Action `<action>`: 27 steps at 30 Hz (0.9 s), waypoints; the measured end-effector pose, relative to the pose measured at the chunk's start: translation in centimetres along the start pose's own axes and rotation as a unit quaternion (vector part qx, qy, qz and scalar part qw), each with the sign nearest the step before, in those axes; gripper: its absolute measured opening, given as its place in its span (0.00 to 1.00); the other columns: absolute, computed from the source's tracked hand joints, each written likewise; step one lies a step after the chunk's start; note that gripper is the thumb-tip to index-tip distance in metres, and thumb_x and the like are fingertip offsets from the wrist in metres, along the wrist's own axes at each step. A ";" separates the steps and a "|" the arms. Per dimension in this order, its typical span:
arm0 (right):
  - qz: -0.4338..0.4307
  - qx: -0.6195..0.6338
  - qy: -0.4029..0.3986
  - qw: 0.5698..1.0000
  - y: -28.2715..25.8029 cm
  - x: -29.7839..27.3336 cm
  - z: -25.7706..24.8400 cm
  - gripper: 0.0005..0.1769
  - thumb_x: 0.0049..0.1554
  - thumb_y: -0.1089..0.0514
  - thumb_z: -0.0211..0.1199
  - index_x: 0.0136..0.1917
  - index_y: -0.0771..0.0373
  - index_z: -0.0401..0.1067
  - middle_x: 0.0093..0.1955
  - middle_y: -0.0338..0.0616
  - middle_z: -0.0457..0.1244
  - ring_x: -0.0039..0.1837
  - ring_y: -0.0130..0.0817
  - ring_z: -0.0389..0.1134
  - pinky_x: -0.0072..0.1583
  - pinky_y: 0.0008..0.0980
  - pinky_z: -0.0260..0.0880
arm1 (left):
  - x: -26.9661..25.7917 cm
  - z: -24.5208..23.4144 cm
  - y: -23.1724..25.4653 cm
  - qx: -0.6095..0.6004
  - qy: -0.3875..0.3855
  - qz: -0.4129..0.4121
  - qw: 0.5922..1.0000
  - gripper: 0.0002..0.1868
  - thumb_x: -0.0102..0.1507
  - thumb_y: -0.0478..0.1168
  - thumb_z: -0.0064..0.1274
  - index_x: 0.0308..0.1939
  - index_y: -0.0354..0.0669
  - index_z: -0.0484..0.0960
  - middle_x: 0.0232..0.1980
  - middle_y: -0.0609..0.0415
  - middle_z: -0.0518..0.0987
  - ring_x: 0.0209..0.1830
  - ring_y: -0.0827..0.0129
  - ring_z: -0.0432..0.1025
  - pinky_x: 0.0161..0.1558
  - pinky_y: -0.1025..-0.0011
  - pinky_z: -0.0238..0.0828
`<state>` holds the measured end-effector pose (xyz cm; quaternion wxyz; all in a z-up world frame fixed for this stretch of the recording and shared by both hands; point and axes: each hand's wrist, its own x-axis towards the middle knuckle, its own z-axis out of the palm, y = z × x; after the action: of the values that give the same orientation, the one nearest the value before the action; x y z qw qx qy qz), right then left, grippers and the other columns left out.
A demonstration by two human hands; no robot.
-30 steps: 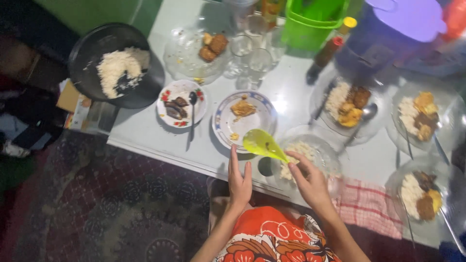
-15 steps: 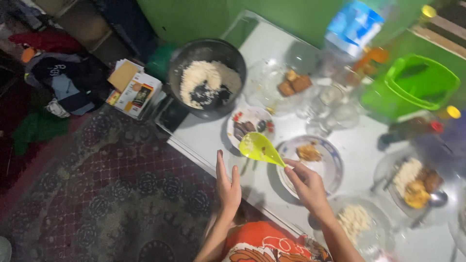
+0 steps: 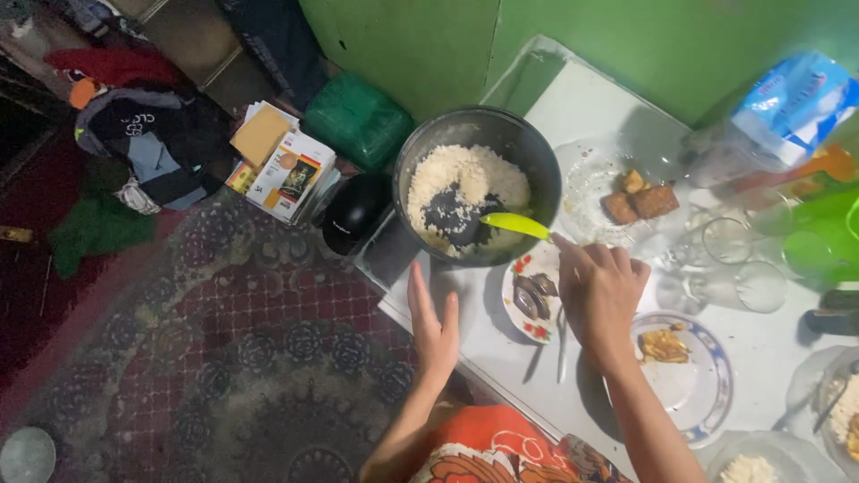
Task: Serving rice and various side dishes from a large pot and containers onto multiple individual plates on a table.
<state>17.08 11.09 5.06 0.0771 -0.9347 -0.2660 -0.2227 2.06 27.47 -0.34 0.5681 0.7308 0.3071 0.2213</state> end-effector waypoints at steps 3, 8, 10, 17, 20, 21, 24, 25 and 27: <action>-0.040 -0.042 -0.026 0.998 -0.4 2.9 2.0 0.14 0.51 0.55 0.67 0.51 0.39 0.81 0.37 0.31 0.64 0.47 0.35 0.64 0.55 0.39 0.57 | 2.1 -0.2 0.1 -0.005 -0.009 -0.002 1.000 0.40 0.70 0.42 0.45 0.80 0.44 0.39 0.81 0.40 0.39 0.81 0.44 0.36 0.75 0.45 0.37; -0.044 -0.133 -0.073 0.987 -1.3 5.8 6.9 0.14 0.50 0.57 0.67 0.49 0.39 0.81 0.41 0.30 0.66 0.52 0.34 0.62 0.57 0.45 0.54 | 4.5 0.9 -0.9 -0.010 -0.003 0.013 1.000 0.45 0.68 0.43 0.50 0.80 0.45 0.38 0.81 0.42 0.36 0.81 0.46 0.34 0.74 0.44 0.36; -0.052 -0.141 -0.063 0.987 -1.5 6.3 8.3 0.14 0.51 0.58 0.67 0.48 0.39 0.81 0.43 0.31 0.67 0.55 0.35 0.62 0.57 0.45 0.53 | 4.9 1.1 -0.9 -0.018 -0.006 0.011 1.000 0.46 0.68 0.44 0.52 0.80 0.44 0.38 0.81 0.40 0.34 0.81 0.44 0.32 0.74 0.43 0.35; -0.024 -0.209 -0.285 0.935 -2.7 6.7 9.1 0.26 0.49 0.61 0.60 0.61 0.43 0.76 0.52 0.37 0.70 0.58 0.39 0.63 0.58 0.49 0.54 | 4.9 1.7 -2.4 -0.019 -0.007 0.026 0.999 0.48 0.67 0.46 0.53 0.80 0.43 0.36 0.81 0.37 0.31 0.81 0.42 0.30 0.73 0.42 0.34; -0.024 -0.187 -0.338 0.922 -1.5 5.5 11.2 0.26 0.51 0.62 0.59 0.62 0.44 0.77 0.53 0.38 0.71 0.58 0.38 0.66 0.57 0.49 0.55 | 4.9 1.6 -2.3 -0.023 -0.009 0.022 0.999 0.49 0.67 0.45 0.53 0.80 0.42 0.36 0.81 0.36 0.31 0.81 0.42 0.30 0.73 0.42 0.33; -0.027 -0.179 -0.354 0.918 -0.6 4.8 12.5 0.23 0.52 0.63 0.59 0.59 0.44 0.79 0.52 0.36 0.72 0.57 0.37 0.67 0.56 0.47 0.55 | 4.8 1.6 -2.2 -0.030 -0.013 0.017 0.999 0.49 0.67 0.45 0.53 0.80 0.41 0.36 0.81 0.36 0.30 0.81 0.42 0.30 0.73 0.42 0.32; -0.006 -0.130 -0.324 0.937 -2.4 6.9 8.1 0.19 0.54 0.60 0.58 0.57 0.48 0.78 0.51 0.40 0.70 0.54 0.38 0.64 0.56 0.48 0.54 | 4.8 1.5 -2.3 -0.037 -0.017 0.008 0.999 0.48 0.67 0.45 0.53 0.80 0.43 0.35 0.81 0.37 0.30 0.81 0.44 0.30 0.74 0.43 0.32; -0.007 -0.129 -0.325 0.937 -2.7 6.9 8.0 0.19 0.54 0.60 0.58 0.57 0.48 0.78 0.51 0.40 0.70 0.54 0.38 0.64 0.56 0.48 0.54 | 4.8 1.5 -2.3 -0.036 -0.017 0.007 0.999 0.48 0.67 0.45 0.53 0.80 0.43 0.35 0.81 0.37 0.30 0.81 0.44 0.30 0.74 0.43 0.32; -0.004 -0.150 -0.299 0.942 -3.3 7.0 7.6 0.21 0.53 0.60 0.57 0.58 0.45 0.79 0.48 0.40 0.71 0.55 0.39 0.66 0.56 0.49 0.52 | 4.8 1.6 -2.4 -0.030 -0.013 0.013 0.999 0.49 0.67 0.46 0.53 0.80 0.41 0.36 0.81 0.35 0.30 0.81 0.42 0.30 0.74 0.42 0.31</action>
<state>23.48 19.13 1.53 -0.1476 -0.9579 -0.2443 0.0295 6.07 30.10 -3.14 0.5908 0.7202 0.2831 0.2281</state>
